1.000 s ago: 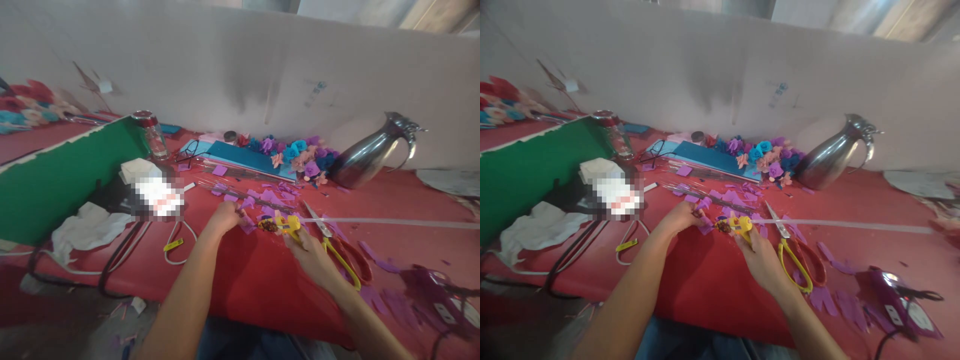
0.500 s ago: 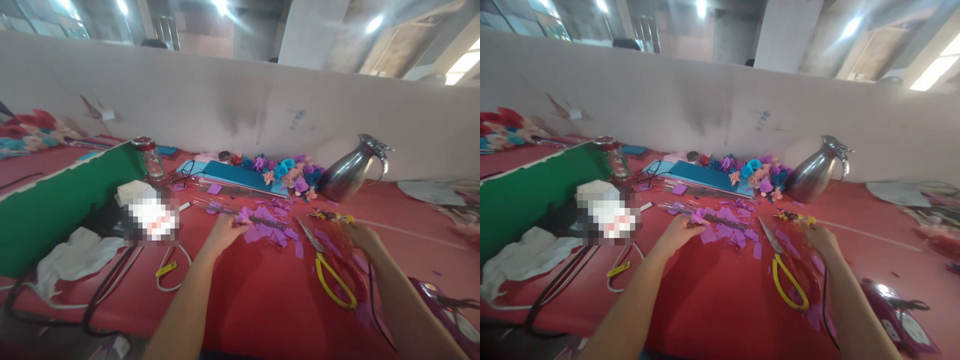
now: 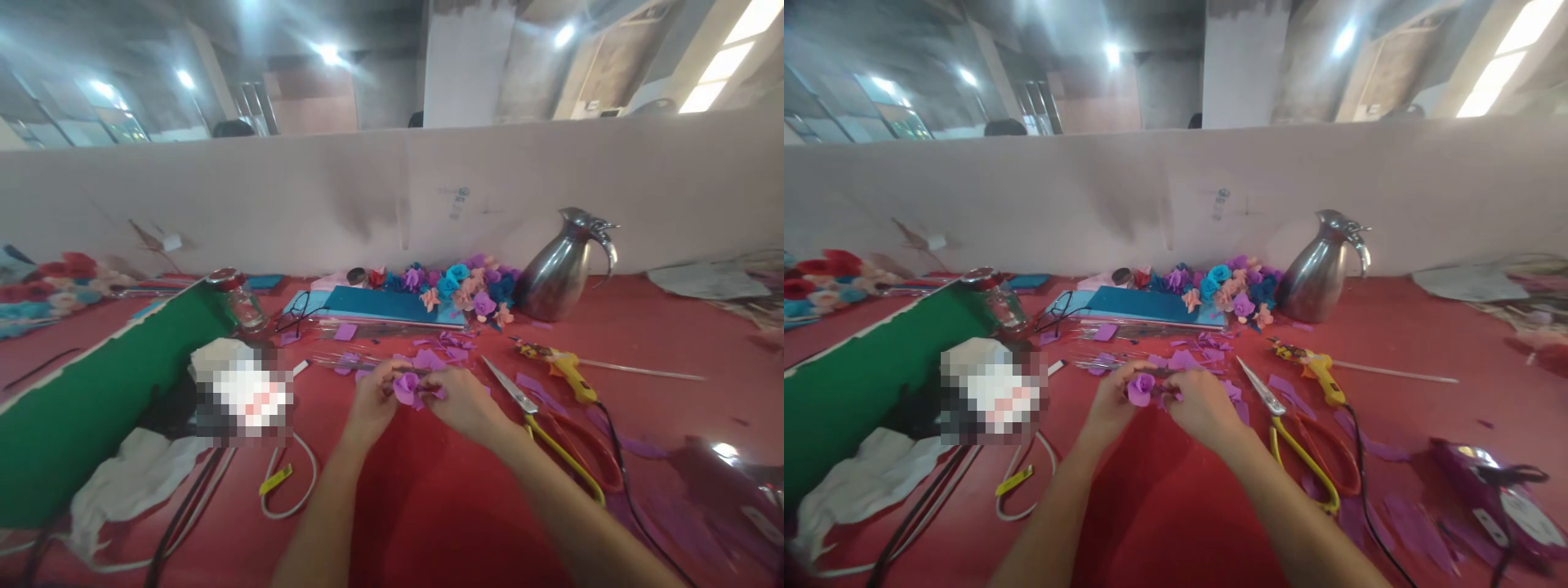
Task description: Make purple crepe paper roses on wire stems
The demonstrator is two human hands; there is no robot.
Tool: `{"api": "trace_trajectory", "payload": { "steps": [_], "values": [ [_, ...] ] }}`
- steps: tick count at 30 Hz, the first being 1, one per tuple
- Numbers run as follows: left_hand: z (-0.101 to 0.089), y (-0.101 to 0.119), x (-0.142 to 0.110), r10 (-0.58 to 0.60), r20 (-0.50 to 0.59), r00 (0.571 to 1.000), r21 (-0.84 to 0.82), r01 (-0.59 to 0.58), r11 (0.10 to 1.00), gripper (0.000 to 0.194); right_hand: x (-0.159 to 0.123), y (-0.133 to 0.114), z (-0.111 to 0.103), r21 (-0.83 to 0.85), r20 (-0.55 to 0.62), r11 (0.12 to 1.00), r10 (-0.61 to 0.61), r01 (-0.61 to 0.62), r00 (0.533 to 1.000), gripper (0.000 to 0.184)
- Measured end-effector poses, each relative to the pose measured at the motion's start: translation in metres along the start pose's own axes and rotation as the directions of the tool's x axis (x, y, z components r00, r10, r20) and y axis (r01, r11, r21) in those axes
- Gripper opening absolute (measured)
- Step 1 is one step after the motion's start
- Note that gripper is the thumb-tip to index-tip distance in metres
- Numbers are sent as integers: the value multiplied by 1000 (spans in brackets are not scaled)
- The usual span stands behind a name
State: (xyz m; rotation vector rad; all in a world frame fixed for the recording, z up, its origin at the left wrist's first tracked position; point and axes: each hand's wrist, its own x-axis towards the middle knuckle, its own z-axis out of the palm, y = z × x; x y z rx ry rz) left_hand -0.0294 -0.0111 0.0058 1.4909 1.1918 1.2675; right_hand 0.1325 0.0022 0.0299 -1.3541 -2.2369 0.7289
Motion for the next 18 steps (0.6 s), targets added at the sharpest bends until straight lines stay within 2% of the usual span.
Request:
{"api": "trace_trajectory", "payload": {
  "steps": [3,6,9,12,15,18],
  "values": [
    [1,0,0,-5,-13,1000,-14,5,1000,27,1,15,0,117,-74,992,49,-40,996,30],
    [1,-3,-1,-19,-77,997,-22,17,1000,23,1,28,-4,358,-196,929,178,-99,964,25],
    [4,-7,-2,-38,-135,990,-74,28,997,22,0,35,-7,626,-244,773,315,-99,917,29],
    [13,-10,-2,-74,-171,983,-243,31,969,24,-1,35,-8,823,-212,566,380,-46,900,31],
    [23,-11,-2,-188,-126,974,-484,105,869,26,-2,29,-7,940,-144,340,441,-16,886,32],
    [30,-13,-1,-276,-56,959,-637,179,750,27,-3,20,-5,970,-106,243,479,-15,871,33]
  ]
}}
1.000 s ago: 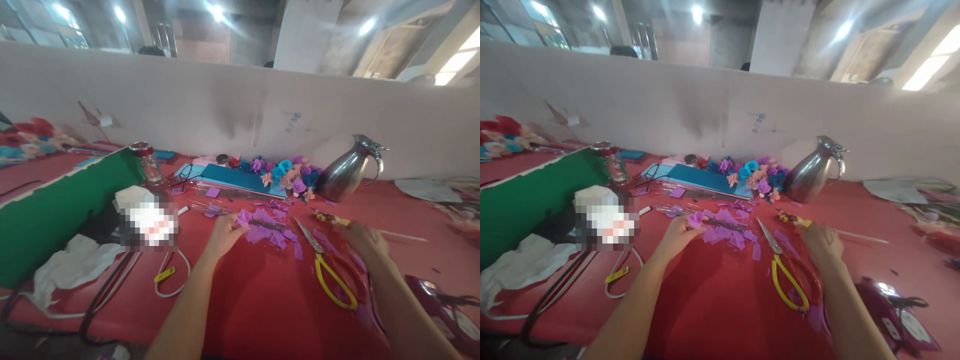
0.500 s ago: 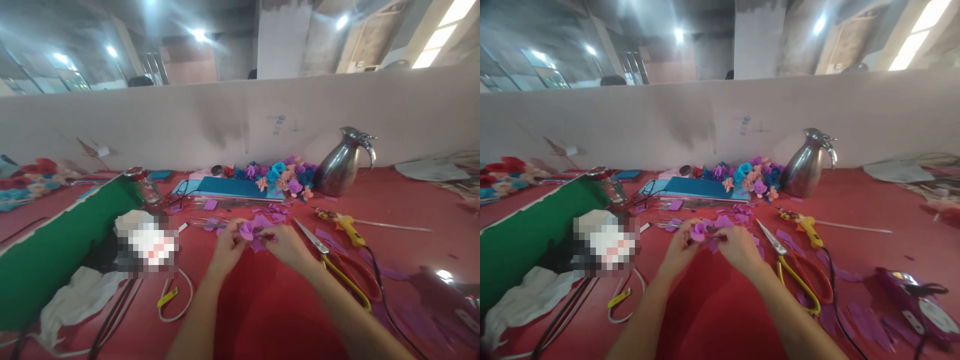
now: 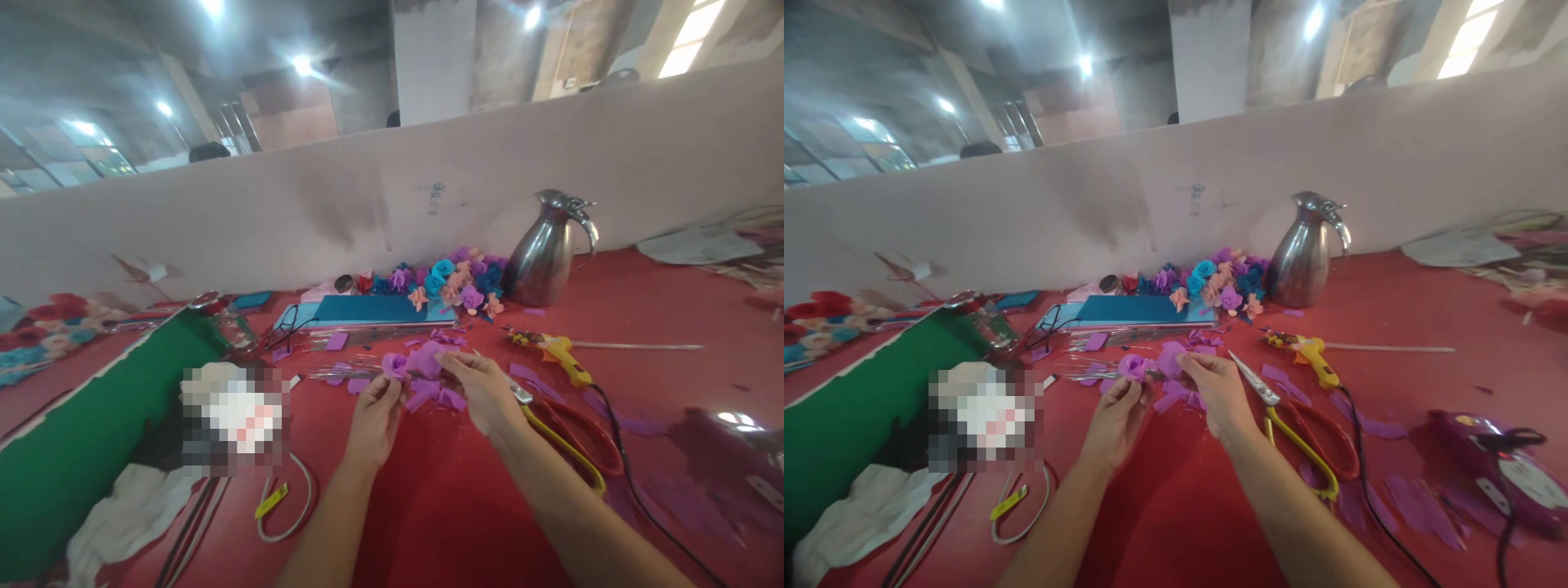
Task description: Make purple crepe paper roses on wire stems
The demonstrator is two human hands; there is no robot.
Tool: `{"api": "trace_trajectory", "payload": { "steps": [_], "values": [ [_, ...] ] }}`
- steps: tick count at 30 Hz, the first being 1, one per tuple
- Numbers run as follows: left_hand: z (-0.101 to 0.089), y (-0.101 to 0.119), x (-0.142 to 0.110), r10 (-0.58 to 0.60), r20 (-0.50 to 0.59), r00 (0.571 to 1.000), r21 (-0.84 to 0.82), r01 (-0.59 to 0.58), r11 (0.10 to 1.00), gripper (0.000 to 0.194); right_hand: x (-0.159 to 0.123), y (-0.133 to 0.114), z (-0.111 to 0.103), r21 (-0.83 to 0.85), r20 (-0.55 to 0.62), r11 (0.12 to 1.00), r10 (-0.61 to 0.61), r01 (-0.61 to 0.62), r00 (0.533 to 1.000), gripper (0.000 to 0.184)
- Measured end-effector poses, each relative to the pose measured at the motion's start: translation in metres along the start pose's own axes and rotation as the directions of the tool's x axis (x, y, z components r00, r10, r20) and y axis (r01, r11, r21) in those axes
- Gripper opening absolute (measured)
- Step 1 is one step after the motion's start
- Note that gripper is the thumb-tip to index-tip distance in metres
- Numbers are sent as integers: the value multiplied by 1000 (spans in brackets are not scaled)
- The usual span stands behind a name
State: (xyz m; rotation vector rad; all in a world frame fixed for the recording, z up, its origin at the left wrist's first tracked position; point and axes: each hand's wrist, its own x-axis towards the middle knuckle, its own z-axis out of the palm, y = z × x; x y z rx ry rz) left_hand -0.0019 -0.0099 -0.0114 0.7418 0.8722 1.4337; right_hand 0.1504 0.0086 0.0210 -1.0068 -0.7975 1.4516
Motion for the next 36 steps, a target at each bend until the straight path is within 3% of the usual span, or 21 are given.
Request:
{"api": "trace_trajectory", "payload": {
  "steps": [9,22,36],
  "values": [
    [2,-4,2,-60,32,998,-70,62,996,29,-8,3,8,27,44,1000,12,-13,999,32],
    [2,-7,4,-5,107,994,-21,7,1000,21,-11,5,12,-3,98,1000,-3,3,995,36],
    [2,-6,4,22,104,994,-20,-20,1000,18,-16,3,13,-48,136,998,-44,51,990,32]
  ]
}}
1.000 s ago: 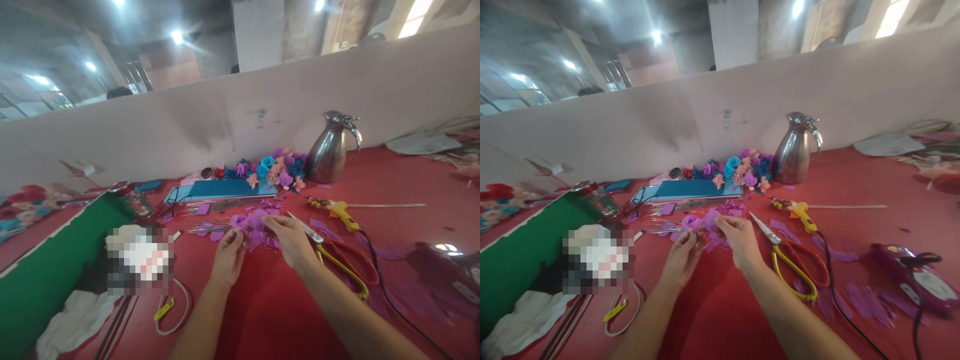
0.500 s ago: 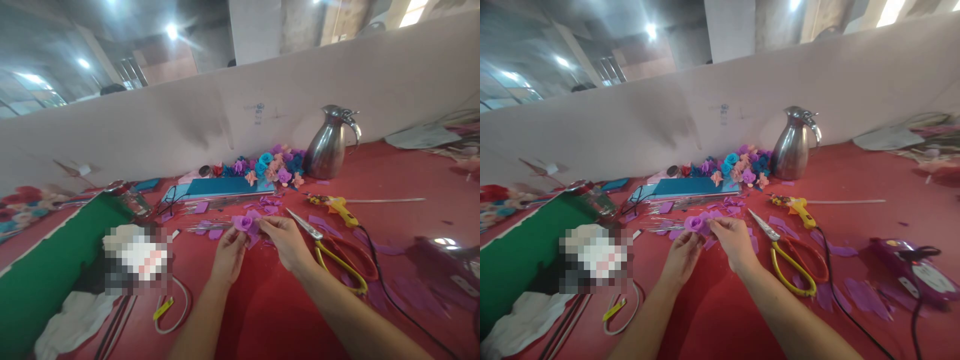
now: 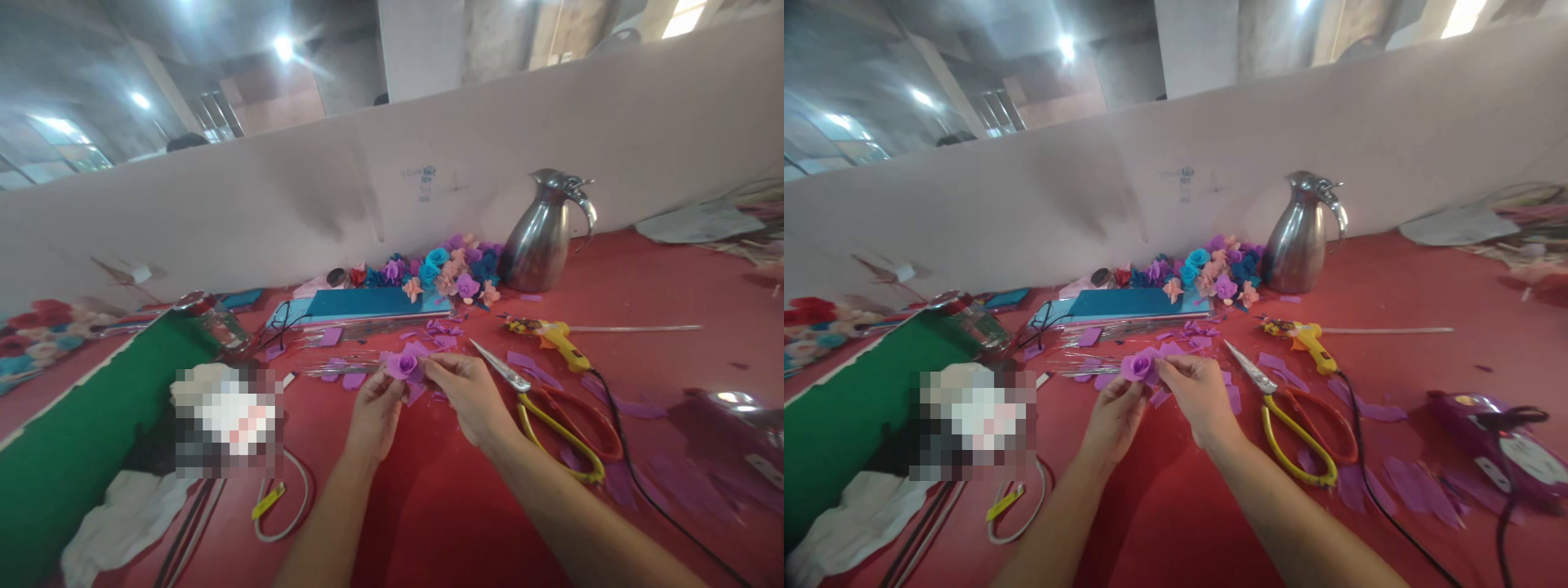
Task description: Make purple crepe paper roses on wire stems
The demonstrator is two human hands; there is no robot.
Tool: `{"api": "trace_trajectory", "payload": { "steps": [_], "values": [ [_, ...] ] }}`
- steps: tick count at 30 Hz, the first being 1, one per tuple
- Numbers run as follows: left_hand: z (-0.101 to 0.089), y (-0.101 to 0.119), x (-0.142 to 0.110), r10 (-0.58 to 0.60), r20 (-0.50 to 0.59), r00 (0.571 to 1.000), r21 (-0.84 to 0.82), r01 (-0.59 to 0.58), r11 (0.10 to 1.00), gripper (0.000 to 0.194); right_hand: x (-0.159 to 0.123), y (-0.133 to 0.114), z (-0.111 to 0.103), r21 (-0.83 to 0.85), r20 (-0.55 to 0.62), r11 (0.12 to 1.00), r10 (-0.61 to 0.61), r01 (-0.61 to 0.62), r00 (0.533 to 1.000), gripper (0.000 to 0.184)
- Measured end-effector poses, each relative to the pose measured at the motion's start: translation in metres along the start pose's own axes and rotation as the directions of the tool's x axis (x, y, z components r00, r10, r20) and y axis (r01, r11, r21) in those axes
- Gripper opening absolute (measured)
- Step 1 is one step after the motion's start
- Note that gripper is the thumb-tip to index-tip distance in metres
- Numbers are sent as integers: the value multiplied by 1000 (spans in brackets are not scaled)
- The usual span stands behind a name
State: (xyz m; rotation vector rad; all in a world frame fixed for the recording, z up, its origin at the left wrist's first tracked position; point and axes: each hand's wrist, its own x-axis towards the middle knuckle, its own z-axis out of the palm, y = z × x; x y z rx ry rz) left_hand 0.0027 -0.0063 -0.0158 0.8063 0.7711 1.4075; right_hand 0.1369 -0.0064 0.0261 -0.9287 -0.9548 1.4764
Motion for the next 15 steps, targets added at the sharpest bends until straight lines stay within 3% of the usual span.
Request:
{"api": "trace_trajectory", "payload": {
  "steps": [15],
  "values": [
    [-5,-3,0,23,9,1000,38,-24,999,12,-4,-3,4,-18,56,999,-49,51,997,29]
  ]
}}
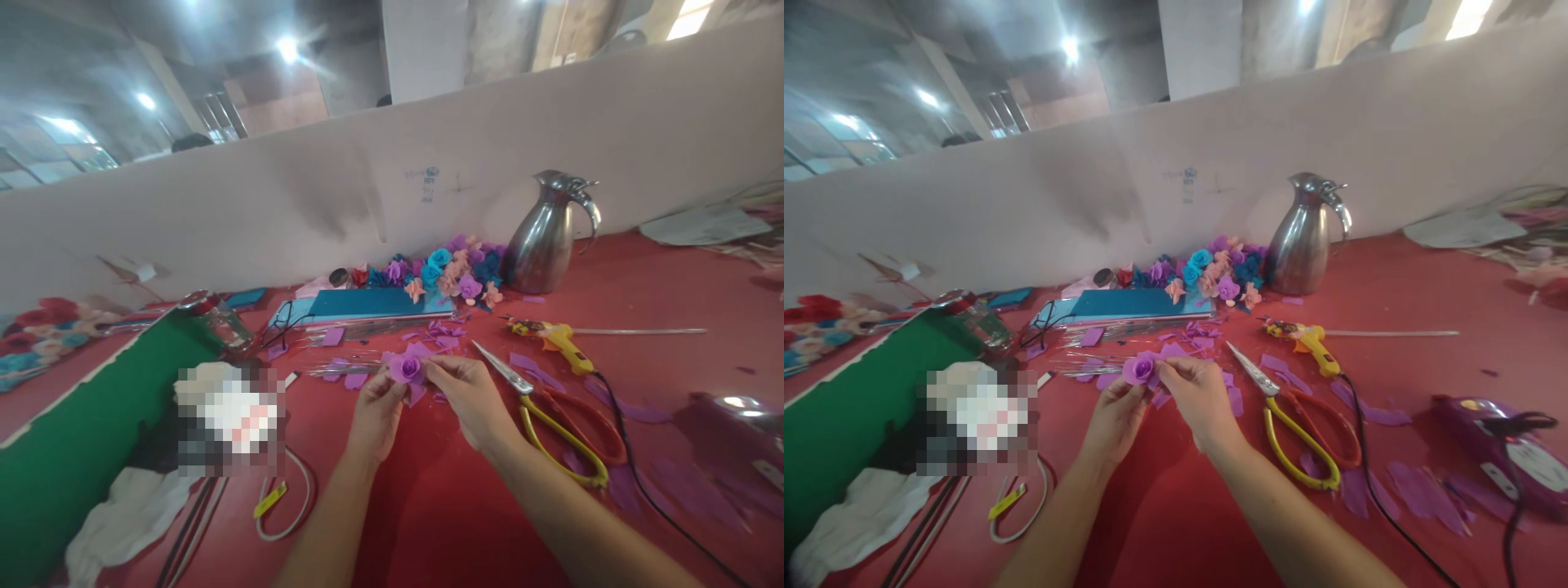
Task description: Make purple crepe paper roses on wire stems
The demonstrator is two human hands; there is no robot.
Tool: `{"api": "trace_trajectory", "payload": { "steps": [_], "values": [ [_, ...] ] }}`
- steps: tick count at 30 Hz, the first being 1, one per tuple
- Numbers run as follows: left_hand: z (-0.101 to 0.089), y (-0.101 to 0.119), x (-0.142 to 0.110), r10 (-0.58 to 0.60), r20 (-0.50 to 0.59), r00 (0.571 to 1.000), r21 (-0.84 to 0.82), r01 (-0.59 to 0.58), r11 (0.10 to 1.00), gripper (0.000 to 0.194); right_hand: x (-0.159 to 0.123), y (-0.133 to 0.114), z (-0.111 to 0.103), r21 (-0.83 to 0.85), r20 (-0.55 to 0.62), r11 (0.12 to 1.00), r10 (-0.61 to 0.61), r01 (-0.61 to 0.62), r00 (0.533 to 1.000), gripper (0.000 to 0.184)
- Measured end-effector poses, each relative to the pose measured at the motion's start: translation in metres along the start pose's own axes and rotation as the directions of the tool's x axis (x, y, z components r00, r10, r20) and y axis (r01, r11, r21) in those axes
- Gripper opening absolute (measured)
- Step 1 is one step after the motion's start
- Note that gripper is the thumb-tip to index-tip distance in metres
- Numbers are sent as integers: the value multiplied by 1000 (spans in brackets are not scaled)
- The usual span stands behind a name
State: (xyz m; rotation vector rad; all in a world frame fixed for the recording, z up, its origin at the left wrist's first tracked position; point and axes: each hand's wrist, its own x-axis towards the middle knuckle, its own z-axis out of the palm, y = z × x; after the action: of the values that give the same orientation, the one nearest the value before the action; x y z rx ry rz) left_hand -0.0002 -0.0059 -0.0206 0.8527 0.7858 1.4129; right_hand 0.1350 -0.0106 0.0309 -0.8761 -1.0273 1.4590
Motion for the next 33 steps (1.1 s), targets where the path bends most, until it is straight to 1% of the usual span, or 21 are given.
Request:
{"api": "trace_trajectory", "payload": {
  "steps": [3,6,7,8,10,12,13,16,20,22,28,33],
  "values": [
    [1,1,0,5,-10,1000,-7,-5,1000,11,-1,0,-1,55,-44,998,3,-1,999,26],
    [4,4,-1,-9,-61,998,-50,6,999,16,1,1,-5,129,-142,991,46,-27,989,25],
    [4,5,-1,-22,-76,997,-72,17,997,19,2,1,-6,119,-146,992,51,-34,988,24],
    [5,6,-2,-37,-86,996,-93,29,995,21,3,2,-7,84,-118,996,48,-38,992,23],
    [5,8,-2,-57,-92,994,-125,45,991,22,5,4,-8,-11,7,999,33,-33,999,21],
    [5,8,-3,-61,-81,995,-130,50,990,22,5,7,-7,-72,124,997,22,-13,992,20],
    [5,9,-3,-60,-74,995,-126,50,991,23,5,9,-6,-80,147,997,15,-4,989,20],
    [4,9,-4,-38,-56,998,-106,32,994,25,3,12,-3,-84,134,996,-2,13,991,19],
    [3,8,-5,-9,-55,998,-67,5,998,16,3,13,-2,-110,106,994,-6,18,994,18],
    [4,9,-5,-9,-56,998,-59,6,998,15,3,14,-3,-130,92,991,-15,27,996,18],
    [5,9,-5,4,-45,999,-40,-6,999,15,3,17,-4,-208,91,973,-86,103,992,18],
    [4,9,-5,35,-46,998,-1,-35,999,15,1,20,-3,-245,79,960,-122,138,989,19]
  ]
}}
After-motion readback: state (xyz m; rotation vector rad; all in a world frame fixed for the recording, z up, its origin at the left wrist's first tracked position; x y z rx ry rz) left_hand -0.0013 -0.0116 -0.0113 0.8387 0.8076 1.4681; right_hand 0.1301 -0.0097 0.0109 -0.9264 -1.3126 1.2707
